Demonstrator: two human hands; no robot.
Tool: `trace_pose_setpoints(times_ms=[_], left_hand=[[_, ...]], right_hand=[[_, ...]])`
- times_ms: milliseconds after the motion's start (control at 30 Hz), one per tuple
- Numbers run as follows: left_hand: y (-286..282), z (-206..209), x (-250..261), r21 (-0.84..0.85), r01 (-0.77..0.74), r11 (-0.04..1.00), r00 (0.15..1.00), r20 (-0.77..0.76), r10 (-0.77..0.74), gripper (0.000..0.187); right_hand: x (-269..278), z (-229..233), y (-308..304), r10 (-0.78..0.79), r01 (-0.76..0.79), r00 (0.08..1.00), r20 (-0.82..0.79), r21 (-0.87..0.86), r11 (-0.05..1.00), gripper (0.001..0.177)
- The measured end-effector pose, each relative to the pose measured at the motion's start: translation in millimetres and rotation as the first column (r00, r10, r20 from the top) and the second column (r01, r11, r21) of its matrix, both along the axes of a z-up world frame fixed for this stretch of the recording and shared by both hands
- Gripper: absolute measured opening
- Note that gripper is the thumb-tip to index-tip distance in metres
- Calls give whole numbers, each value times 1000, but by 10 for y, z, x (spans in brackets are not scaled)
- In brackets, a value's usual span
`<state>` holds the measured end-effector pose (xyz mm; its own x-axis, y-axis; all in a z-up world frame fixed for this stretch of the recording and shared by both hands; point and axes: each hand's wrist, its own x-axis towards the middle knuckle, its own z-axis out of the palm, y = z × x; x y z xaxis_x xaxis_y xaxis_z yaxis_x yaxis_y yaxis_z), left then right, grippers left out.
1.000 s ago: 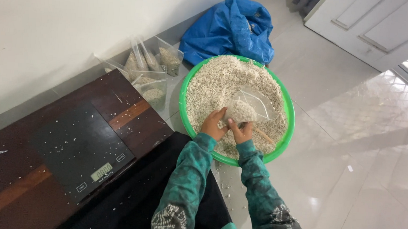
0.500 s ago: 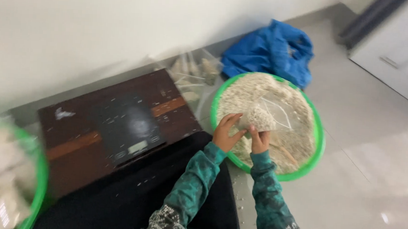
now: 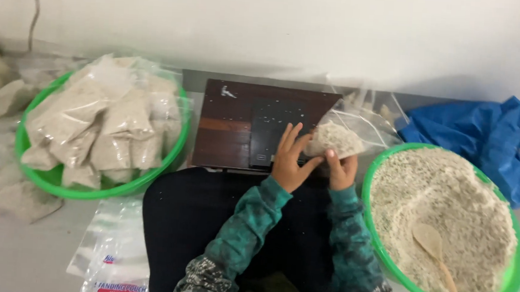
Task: Scooping grains from a large container into small plastic bags and weighing them on a digital scale for packaging.
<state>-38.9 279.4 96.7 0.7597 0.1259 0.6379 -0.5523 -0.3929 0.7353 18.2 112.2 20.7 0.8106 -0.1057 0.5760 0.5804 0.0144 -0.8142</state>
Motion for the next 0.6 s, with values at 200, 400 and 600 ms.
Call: trace_pose_setpoints(times_ms=[200, 400, 600], left_hand=[[503, -39, 40, -141, 26, 990, 999, -19, -29, 68], [722, -80, 187, -85, 82, 993, 980, -175, -96, 57], [871, -138, 361, 88, 50, 995, 972, -232, -29, 53]], right_hand=[[32, 212, 915, 52, -48, 998, -27, 116, 992, 51], [383, 59, 1016, 224, -209, 972, -75, 167, 964, 64], [522, 187, 1013, 247, -242, 965, -84, 65, 968, 68]])
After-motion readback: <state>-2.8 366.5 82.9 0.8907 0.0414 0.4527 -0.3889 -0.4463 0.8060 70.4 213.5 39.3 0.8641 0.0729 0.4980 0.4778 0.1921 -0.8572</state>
